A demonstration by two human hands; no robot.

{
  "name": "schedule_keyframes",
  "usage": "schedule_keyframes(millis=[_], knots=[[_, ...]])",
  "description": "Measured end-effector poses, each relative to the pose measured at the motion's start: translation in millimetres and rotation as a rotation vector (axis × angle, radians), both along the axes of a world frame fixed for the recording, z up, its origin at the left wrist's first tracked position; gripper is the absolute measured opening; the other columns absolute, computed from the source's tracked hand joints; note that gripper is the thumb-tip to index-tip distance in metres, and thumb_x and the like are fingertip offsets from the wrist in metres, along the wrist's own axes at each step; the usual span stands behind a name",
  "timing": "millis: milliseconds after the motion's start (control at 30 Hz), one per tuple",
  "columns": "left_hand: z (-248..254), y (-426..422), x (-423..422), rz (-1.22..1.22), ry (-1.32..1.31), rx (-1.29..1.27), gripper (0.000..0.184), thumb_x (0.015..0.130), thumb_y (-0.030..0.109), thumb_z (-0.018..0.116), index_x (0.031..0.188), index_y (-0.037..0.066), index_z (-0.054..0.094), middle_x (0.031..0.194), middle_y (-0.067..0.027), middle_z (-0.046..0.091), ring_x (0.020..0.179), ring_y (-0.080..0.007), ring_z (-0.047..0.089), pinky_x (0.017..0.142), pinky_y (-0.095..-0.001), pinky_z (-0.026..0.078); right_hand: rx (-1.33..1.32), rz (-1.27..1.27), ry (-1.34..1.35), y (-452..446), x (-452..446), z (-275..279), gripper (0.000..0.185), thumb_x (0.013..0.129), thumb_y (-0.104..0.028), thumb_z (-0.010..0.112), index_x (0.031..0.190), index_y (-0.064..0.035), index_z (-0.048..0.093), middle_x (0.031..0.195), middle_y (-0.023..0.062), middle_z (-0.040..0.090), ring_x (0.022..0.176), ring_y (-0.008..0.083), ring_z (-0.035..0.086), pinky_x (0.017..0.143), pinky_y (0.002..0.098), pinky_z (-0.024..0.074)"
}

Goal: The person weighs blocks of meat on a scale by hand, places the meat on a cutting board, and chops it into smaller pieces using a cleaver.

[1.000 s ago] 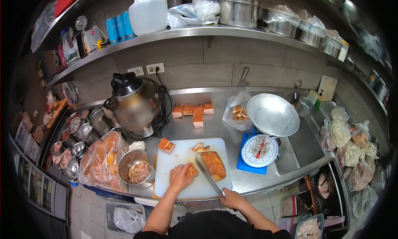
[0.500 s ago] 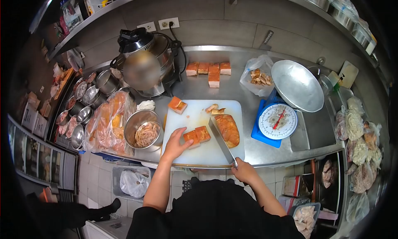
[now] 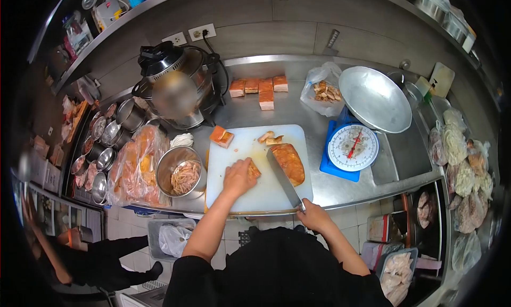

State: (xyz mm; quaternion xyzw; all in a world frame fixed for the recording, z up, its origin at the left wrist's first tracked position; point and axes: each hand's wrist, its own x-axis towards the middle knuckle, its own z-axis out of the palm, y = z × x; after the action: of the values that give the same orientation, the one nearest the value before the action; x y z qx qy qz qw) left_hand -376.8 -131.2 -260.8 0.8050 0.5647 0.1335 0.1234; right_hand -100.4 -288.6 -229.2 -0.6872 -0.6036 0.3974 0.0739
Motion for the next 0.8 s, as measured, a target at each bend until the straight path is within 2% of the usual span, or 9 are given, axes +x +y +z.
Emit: schedule_keyframes(millis=[133, 300, 433, 533, 600, 633, 700, 733, 800], knots=[[4, 26, -30, 0.032, -0.021, 0.045, 0.078, 0.076, 0.036, 0.081, 0.143, 0.008, 0.053, 0.121, -0.0161, 0.064, 0.116, -0.0333, 0.061, 0.098, -0.047, 0.045, 0.057, -0.023, -0.021, -4, 2, -5, 0.035, 0.094, -0.029, 0.059, 0.118, -0.0033, 0.056, 0.098, 0.0287, 0.072, 0.097, 0.0483, 0.068, 0.087, 0.0562, 0.053], [27, 29, -37, -0.063, -0.044, -0.136, 0.081, 0.079, 0.045, 0.077, 0.145, 0.005, 0.053, 0.136, -0.0193, 0.062, 0.129, -0.0348, 0.057, 0.11, -0.0447, 0.041, 0.043, -0.009, -0.03, -2, 2, -3, 0.04, 0.095, -0.032, 0.058, 0.122, -0.0015, 0.056, 0.098, 0.0297, 0.072, 0.096, 0.0482, 0.069, 0.087, 0.0545, 0.0535], [31, 31, -35, -0.018, -0.1, -0.128, 0.079, 0.079, 0.045, 0.077, 0.145, 0.007, 0.054, 0.141, -0.0204, 0.06, 0.128, -0.0337, 0.058, 0.111, -0.0462, 0.037, 0.046, 0.007, -0.044, 0, 2, -6, 0.045, 0.095, -0.032, 0.058, 0.126, 0.0003, 0.055, 0.098, 0.0296, 0.072, 0.097, 0.0471, 0.069, 0.088, 0.0533, 0.0538], [45, 32, -37, 0.055, -0.232, -0.256, 0.079, 0.079, 0.045, 0.078, 0.141, 0.003, 0.055, 0.141, -0.0219, 0.059, 0.127, -0.0357, 0.059, 0.11, -0.0426, 0.041, 0.036, 0.018, -0.048, 2, 3, -2, 0.048, 0.095, -0.031, 0.059, 0.13, 0.0014, 0.054, 0.098, 0.0292, 0.072, 0.096, 0.0455, 0.07, 0.088, 0.052, 0.0543], [50, 31, -39, 0.066, -0.433, -0.344, 0.075, 0.084, 0.042, 0.075, 0.143, 0.001, 0.053, 0.135, -0.0168, 0.064, 0.124, -0.025, 0.063, 0.104, -0.0365, 0.049, 0.012, 0.026, -0.041, 3, 3, -2, 0.049, 0.095, -0.031, 0.059, 0.131, 0.0019, 0.054, 0.097, 0.0288, 0.072, 0.096, 0.0447, 0.071, 0.087, 0.0514, 0.0546], [45, 31, -39, 0.067, -0.432, -0.345, 0.075, 0.084, 0.042, 0.075, 0.143, 0.001, 0.053, 0.135, -0.0168, 0.064, 0.124, -0.025, 0.063, 0.104, -0.0365, 0.049, 0.032, 0.025, -0.045, 2, 4, -5, 0.049, 0.095, -0.031, 0.059, 0.13, 0.0019, 0.054, 0.096, 0.0285, 0.072, 0.094, 0.0442, 0.071, 0.086, 0.0512, 0.0549], [33, 27, -40, 0.018, -1.004, -0.521, 0.064, 0.091, 0.032, 0.069, 0.145, 0.004, 0.051, 0.132, -0.013, 0.063, 0.123, -0.0227, 0.062, 0.103, -0.0357, 0.05, 0.052, 0.021, -0.046, 2, 4, -7, 0.048, 0.095, -0.031, 0.06, 0.13, 0.0019, 0.054, 0.095, 0.0281, 0.073, 0.092, 0.0438, 0.071, 0.086, 0.051, 0.0552], [28, 24, -39, 0.014, -1.001, -0.523, 0.064, 0.091, 0.032, 0.069, 0.145, 0.004, 0.051, 0.132, -0.013, 0.063, 0.123, -0.0227, 0.062, 0.103, -0.0357, 0.05, 0.049, 0.011, -0.033, 3, 5, -7, 0.045, 0.095, -0.031, 0.059, 0.127, 0.0011, 0.055, 0.094, 0.0279, 0.073, 0.092, 0.0438, 0.071, 0.085, 0.0513, 0.0552], [21, 14, -34, -0.042, -1.531, -0.698, 0.056, 0.095, 0.022, 0.062, 0.147, 0.007, 0.049, 0.136, -0.0126, 0.06, 0.124, -0.0267, 0.06, 0.103, -0.0409, 0.05, 0.044, -0.006, -0.019, 2, 5, -2, 0.043, 0.095, -0.031, 0.059, 0.124, 0.0003, 0.055, 0.093, 0.0276, 0.073, 0.091, 0.0439, 0.072, 0.084, 0.0516, 0.0551]])
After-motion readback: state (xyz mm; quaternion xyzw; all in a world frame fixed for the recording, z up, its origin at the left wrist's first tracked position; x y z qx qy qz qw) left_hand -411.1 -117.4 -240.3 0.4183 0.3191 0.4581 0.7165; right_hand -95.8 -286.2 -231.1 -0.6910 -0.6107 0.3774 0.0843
